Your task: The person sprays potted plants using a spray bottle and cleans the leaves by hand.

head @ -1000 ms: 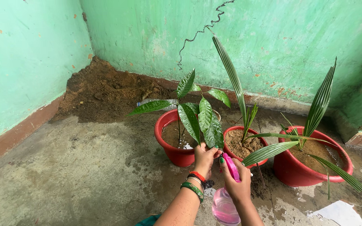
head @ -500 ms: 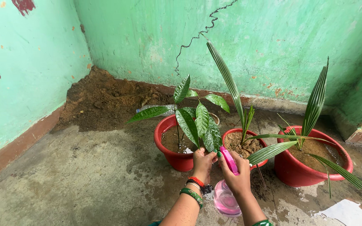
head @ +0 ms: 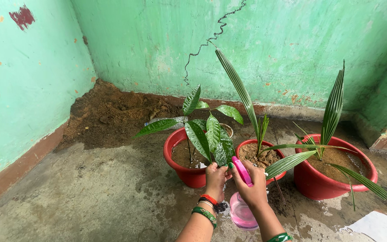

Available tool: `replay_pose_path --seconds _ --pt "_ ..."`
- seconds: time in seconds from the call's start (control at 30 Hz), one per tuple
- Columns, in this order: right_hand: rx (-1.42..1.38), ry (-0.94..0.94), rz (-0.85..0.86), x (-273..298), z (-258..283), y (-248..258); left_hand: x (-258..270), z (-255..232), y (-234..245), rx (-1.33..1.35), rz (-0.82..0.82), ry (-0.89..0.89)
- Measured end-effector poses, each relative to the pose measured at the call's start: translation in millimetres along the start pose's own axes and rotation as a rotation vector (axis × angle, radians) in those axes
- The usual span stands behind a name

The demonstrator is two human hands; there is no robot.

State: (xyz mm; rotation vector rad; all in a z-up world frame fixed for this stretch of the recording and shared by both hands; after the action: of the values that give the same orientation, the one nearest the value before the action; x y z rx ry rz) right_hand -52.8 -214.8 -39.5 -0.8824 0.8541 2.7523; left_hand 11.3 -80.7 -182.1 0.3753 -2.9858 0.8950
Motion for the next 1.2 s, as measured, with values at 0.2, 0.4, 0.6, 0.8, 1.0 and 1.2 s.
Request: replay_pose_path --seconds 0.2,0.4,0.6,0.8,1.0,1.2 --pt "-0.047 -0.012 0.024 -7.2 9.4 4.6 -0.2 5.8 6.2 0.032 -0.044 0.077" --pt "-0.045 -0.023 0.022 -18.7 14.0 7.3 -6.6 10.3 9.8 0.053 -0.013 0.073" --pt "-0.021 -0.021 0.017 -29.7 25.1 13.4 -3.0 5.2 8.4 0.011 0.000 0.094" --pt "-0.050 0.093 0.038 -32.0 37.8 12.5 -8.9 9.4 11.0 0.025 -0.001 0.072" --pt "-0.054 0.135 -0.004 -25.9 36.7 12.5 -10.8 4.9 6.4 -0.050 0.020 0.045" --pt "-0.175 -0.121 0.051 -3.3 17.2 16.6 -19.5 16.5 22.9 -0.128 0.097 -0.072"
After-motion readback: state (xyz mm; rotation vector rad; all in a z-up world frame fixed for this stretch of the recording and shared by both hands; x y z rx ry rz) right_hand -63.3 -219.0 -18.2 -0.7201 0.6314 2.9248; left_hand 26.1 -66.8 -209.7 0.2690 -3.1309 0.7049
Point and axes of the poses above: each hand's wrist, its own x-axis away from the middle knuckle, its own y-axis out of the back of the hand, z = x × y, the point moved 7 cm from there along -x, towards the middle knuckle, and after that the axes turned 1 degree about -y, right-handed, at the moved point
